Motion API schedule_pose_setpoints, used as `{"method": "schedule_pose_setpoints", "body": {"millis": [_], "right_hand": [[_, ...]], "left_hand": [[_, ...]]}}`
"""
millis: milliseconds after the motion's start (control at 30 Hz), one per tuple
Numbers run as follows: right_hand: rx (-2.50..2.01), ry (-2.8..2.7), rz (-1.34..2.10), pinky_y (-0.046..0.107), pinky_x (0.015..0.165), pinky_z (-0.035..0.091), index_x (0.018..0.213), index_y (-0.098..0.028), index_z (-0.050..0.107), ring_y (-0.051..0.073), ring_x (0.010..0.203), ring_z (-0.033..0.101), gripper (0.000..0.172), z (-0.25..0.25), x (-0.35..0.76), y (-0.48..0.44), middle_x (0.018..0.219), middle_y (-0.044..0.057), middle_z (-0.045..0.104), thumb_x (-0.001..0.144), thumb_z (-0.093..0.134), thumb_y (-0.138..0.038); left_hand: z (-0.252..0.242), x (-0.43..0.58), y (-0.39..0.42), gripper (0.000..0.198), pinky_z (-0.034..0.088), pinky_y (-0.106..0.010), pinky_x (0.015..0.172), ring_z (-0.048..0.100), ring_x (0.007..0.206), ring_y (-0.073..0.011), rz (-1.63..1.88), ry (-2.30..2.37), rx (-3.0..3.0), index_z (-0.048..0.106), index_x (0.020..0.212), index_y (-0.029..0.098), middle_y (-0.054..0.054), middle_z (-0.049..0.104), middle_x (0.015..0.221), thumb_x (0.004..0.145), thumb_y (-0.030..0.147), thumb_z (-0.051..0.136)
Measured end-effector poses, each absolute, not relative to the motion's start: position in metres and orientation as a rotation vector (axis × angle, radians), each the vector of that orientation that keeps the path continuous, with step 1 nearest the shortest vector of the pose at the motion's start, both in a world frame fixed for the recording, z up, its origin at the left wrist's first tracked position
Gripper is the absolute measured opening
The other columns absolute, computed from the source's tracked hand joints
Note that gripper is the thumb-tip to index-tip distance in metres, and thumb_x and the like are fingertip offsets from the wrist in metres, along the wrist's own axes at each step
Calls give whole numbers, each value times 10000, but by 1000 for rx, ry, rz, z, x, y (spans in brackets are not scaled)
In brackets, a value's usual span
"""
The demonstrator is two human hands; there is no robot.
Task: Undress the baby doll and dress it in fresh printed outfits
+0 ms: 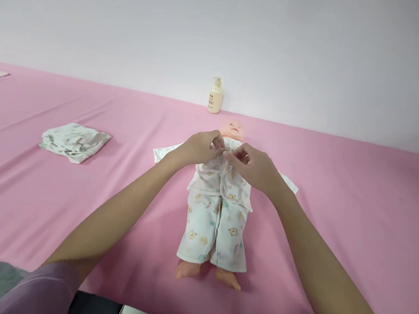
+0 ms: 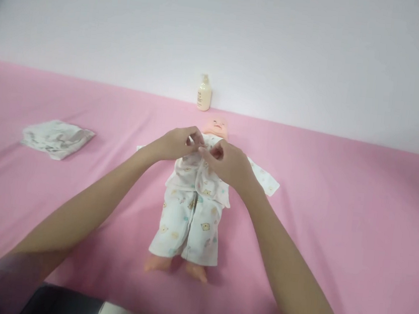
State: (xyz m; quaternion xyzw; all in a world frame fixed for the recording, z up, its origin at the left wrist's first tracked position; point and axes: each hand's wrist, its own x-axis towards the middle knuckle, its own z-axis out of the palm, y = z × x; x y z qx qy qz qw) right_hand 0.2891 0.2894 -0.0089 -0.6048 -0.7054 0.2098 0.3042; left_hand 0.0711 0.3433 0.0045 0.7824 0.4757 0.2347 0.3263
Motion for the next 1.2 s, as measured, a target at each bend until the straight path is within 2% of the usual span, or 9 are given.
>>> {"method": "schedule_pose_setpoints", "body": {"millis": [167, 300, 433, 600, 733, 900, 1033, 1100, 1200], "right_hand": [[-1839, -1947, 633, 335, 657, 417, 830, -243, 577, 188, 731, 607, 320, 0, 284, 318, 842, 12, 724, 957, 752, -478], [-1720, -2003, 810, 348, 696, 429, 844, -244, 615, 207, 799, 609, 351, -2, 304, 326, 915, 30, 723, 1004, 697, -545], [-1595, -1953, 1045, 357, 743, 461, 951, -254, 682, 220, 849, 609, 361, -2, 323, 326, 963, 38, 714, 972, 745, -609], [-1493, -1824, 1202, 337, 750, 464, 951, -240, 671, 182, 784, 553, 305, -1, 330, 325, 881, 15, 637, 994, 734, -535], [-1528, -1764, 1165, 325, 726, 456, 1023, -256, 655, 169, 749, 560, 159, -3, 326, 327, 859, -4, 653, 1004, 716, -401], [-1590, -1768, 962, 363, 780, 544, 1096, -264, 683, 219, 873, 710, 168, -4, 321, 326, 1020, 51, 771, 984, 743, -374], [-1642, -1866, 788, 370, 790, 557, 1095, -278, 694, 252, 951, 774, 136, 1, 315, 320, 1065, 57, 807, 993, 726, -362], [-1660, -1883, 759, 363, 775, 559, 1112, -286, 701, 250, 942, 789, 132, 3, 312, 317, 1076, 47, 815, 982, 710, -308], [-1648, -1861, 813, 346, 762, 579, 1137, -284, 714, 229, 899, 807, 223, 7, 309, 314, 1093, 36, 823, 951, 647, -181]], "left_hand": [[-4, 77, 364, 198, 530, -256, 710, 716, 929, -186, 613, 1115, 1960, 760, 1114, 248, -49, 777, 1122, 931, 305, 711], [-5, 75, 364, 245, 530, -253, 726, 694, 942, -182, 593, 1069, 1996, 787, 1148, 262, -57, 766, 1139, 938, 384, 749], [-5, 81, 362, 301, 531, -255, 765, 669, 927, -165, 634, 1036, 1999, 800, 1112, 238, -58, 770, 1138, 924, 473, 796], [-10, 92, 364, 250, 505, -253, 703, 665, 873, -165, 659, 1111, 1964, 805, 1023, 197, -61, 788, 1070, 907, 418, 796], [-6, 93, 363, 249, 503, -258, 678, 676, 836, -167, 615, 1096, 1920, 809, 1004, 188, -60, 798, 1026, 930, 423, 771], [-2, 92, 364, 225, 475, -255, 657, 650, 797, -150, 598, 1098, 1881, 811, 1000, 185, -53, 793, 1006, 955, 394, 741], [-5, 90, 369, 218, 450, -258, 618, 632, 759, -148, 580, 1054, 1853, 807, 949, 199, -43, 765, 954, 952, 402, 728], [-6, 88, 370, 208, 435, -262, 593, 604, 717, -143, 578, 1034, 1823, 796, 924, 203, -37, 740, 917, 941, 399, 730], [-4, 86, 369, 208, 373, -268, 539, 508, 634, -128, 562, 1017, 1786, 759, 870, 201, -20, 645, 803, 933, 396, 724]]}}
